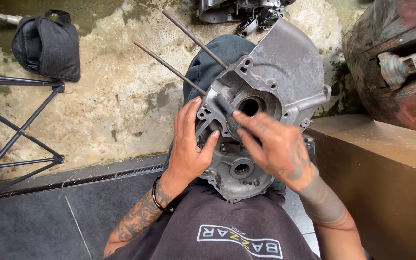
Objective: The person sits on the floor and cleans a disassembled motorcycle engine casing using a wire brush. They scrub the internal surfaces, bolt holes, and outer edges of the metal part while holding it on their lap.
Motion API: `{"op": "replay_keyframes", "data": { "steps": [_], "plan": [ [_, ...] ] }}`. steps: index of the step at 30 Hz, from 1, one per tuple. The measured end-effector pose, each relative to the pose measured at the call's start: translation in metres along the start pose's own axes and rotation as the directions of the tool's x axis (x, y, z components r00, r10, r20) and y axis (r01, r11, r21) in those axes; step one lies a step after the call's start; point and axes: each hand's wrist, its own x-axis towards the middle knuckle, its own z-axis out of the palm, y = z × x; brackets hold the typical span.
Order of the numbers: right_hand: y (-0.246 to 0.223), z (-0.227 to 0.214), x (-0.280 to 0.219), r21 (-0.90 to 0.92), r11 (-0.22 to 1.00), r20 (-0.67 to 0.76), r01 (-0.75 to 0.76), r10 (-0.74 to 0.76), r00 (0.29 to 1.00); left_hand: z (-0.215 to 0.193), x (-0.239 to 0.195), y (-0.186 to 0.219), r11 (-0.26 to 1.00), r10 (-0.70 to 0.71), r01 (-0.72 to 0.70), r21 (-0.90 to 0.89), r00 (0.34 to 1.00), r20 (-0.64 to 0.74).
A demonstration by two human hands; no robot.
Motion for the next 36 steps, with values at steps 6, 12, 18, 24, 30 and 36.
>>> {"op": "replay_keyframes", "data": {
  "steps": [6,12,18,24,30,36],
  "plan": [
    [0.012,0.008,-0.006,-0.158,0.986,-0.084,0.044,-0.058,0.995,0.0,0.001,0.002,1.0,-0.017,0.017,-0.007,1.0,0.007],
    [0.015,0.01,-0.005,-0.187,0.982,-0.142,0.022,-0.049,0.989,0.0,0.001,0.001,1.0,-0.016,0.016,0.004,1.0,0.007],
    [0.017,0.007,-0.002,-0.324,0.945,-0.175,0.044,-0.105,0.979,0.0,-0.001,0.0,1.0,-0.02,0.02,0.0,1.0,0.012],
    [0.021,0.011,-0.001,-0.437,0.899,-0.203,0.03,-0.131,0.97,0.001,-0.001,-0.001,1.0,-0.006,0.006,0.015,1.0,0.003],
    [0.022,0.014,0.002,-0.406,0.91,-0.195,0.08,-0.172,0.966,0.001,-0.002,-0.001,1.0,-0.01,0.01,-0.006,1.0,-0.002],
    [0.022,0.023,0.0,-0.34,0.939,-0.213,0.054,-0.133,0.968,0.002,-0.001,-0.001,1.0,-0.008,0.008,-0.007,1.0,-0.001]
  ]
}}
